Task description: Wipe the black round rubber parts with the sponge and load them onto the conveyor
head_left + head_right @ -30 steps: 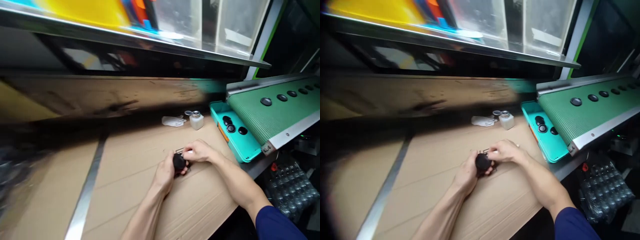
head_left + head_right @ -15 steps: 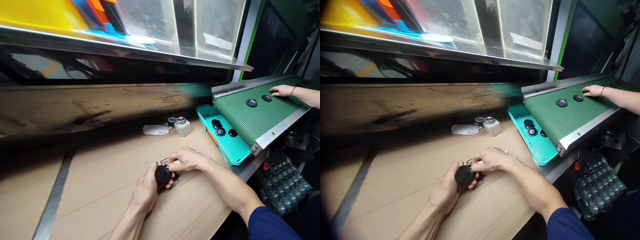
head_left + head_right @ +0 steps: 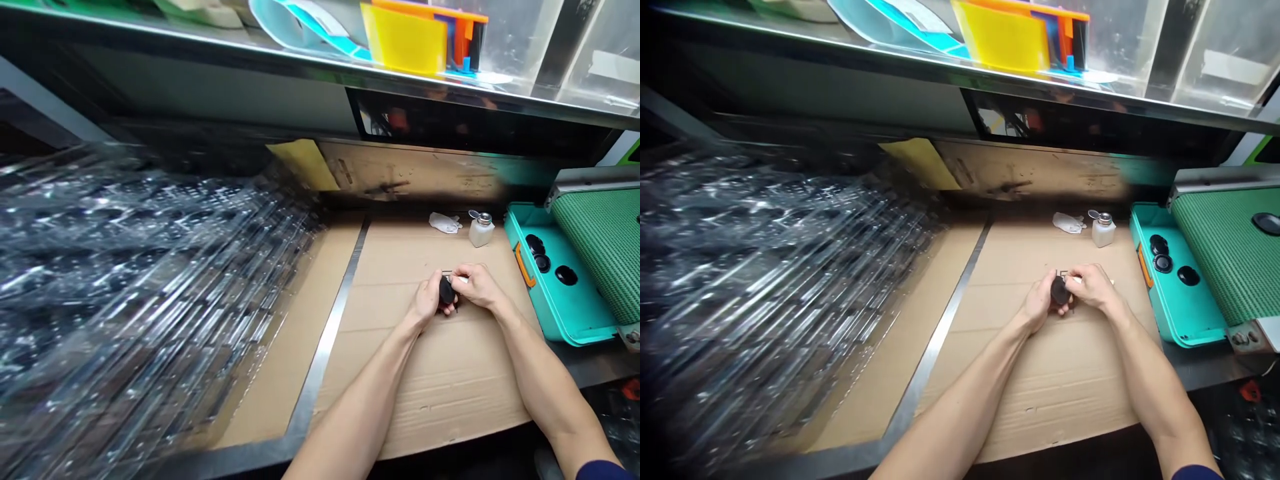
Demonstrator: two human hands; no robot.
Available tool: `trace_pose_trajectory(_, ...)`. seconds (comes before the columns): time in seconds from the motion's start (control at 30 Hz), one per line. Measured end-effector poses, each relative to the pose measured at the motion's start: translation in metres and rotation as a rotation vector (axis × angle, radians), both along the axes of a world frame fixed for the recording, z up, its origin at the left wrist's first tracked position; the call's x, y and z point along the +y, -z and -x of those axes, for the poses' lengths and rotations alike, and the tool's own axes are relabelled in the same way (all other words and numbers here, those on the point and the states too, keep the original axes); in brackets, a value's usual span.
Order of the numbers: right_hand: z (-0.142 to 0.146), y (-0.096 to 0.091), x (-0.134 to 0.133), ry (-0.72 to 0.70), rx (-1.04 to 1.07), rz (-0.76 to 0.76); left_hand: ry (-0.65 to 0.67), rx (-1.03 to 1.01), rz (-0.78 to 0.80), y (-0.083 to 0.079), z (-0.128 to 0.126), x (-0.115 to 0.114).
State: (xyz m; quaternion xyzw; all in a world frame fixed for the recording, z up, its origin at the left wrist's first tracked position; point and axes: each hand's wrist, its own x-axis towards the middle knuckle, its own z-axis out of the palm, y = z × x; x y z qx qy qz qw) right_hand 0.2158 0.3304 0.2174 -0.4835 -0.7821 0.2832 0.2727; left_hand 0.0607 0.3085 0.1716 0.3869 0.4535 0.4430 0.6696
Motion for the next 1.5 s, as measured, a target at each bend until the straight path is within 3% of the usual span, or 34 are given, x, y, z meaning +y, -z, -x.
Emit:
trace_pose_trajectory(0.13,-0.003,0.006,0.002,0.008,0.045,0.018,-0.052,-0.122,0.083,-0.006,0.004,0.003)
trace_pose_trajectory(0.27,-0.013,0.008,0.005,0.243,0.192,-0.105,-0.087,-0.375,0.306,-0.02,0.013,0.012)
trace_pose_trajectory(0.43,-0.014,0.006,0.008,0.313,0.22,-0.146,-0.107,-0.4,0.361,-0.028,0.018,0.016)
trace_pose_trajectory(0.9,0.005,0.02,0.006,0.094,0.052,-0.178,-0.051,-0.263,0.242,-0.022,0.007,0.007)
trace_pose_trajectory(1.27,0.004,0.012,0.006,0.046,-0.172,-0.204,-0.075,0.072,0.077,-0.007,-0.004,0.002)
trace_pose_trajectory(1.4,0.001,0.006,0.001,0.028,-0.271,-0.106,-0.046,0.081,0.04,-0.003,-0.005,0.0)
trace_pose_trajectory(1.5,-0.006,0.003,-0.002,0.081,-0.23,-0.129,-0.012,-0.012,0.038,-0.006,-0.001,-0.001)
